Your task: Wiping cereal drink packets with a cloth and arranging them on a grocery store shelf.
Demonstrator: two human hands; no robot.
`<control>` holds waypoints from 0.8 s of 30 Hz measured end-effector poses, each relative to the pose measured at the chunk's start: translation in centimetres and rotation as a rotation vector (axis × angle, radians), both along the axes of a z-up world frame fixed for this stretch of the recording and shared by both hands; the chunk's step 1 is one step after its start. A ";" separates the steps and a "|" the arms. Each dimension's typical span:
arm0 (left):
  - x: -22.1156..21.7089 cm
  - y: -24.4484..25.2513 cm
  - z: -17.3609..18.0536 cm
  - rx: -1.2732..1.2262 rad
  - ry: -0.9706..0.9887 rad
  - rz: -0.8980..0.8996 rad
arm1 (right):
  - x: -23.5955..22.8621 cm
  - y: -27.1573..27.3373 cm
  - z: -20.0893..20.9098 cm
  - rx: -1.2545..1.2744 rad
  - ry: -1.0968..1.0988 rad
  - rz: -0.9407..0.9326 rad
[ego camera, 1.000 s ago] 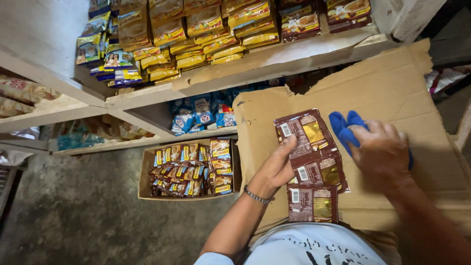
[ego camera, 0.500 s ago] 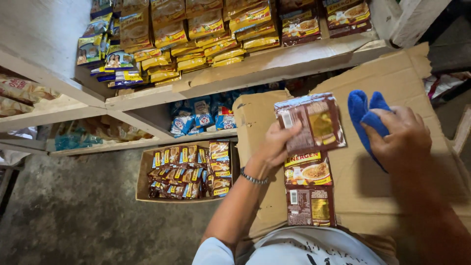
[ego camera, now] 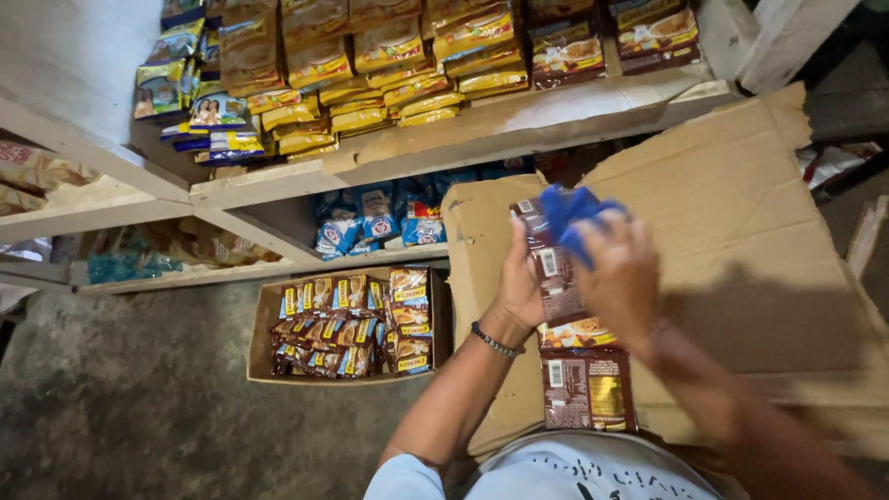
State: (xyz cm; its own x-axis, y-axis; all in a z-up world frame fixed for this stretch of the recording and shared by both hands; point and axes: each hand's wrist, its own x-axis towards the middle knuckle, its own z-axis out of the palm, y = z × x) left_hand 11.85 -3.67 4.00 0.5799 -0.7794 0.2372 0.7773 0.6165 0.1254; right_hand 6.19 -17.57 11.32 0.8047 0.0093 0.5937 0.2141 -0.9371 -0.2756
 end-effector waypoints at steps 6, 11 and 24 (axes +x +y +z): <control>0.7 1.3 -3.7 0.079 0.134 0.175 | -2.8 5.4 2.3 -0.023 0.059 0.198; 0.8 0.9 -4.2 -0.014 -0.082 0.022 | -1.9 4.9 2.3 -0.075 -0.033 0.319; -0.4 -0.1 0.1 0.205 0.105 0.130 | 6.1 -1.3 -1.2 -0.099 -0.128 0.028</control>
State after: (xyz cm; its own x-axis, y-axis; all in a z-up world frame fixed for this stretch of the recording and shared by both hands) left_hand 11.49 -3.77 4.14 0.6916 -0.7221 0.0152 0.7083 0.6822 0.1814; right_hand 12.31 -18.88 10.10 0.7213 0.0940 0.6862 0.2678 -0.9515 -0.1512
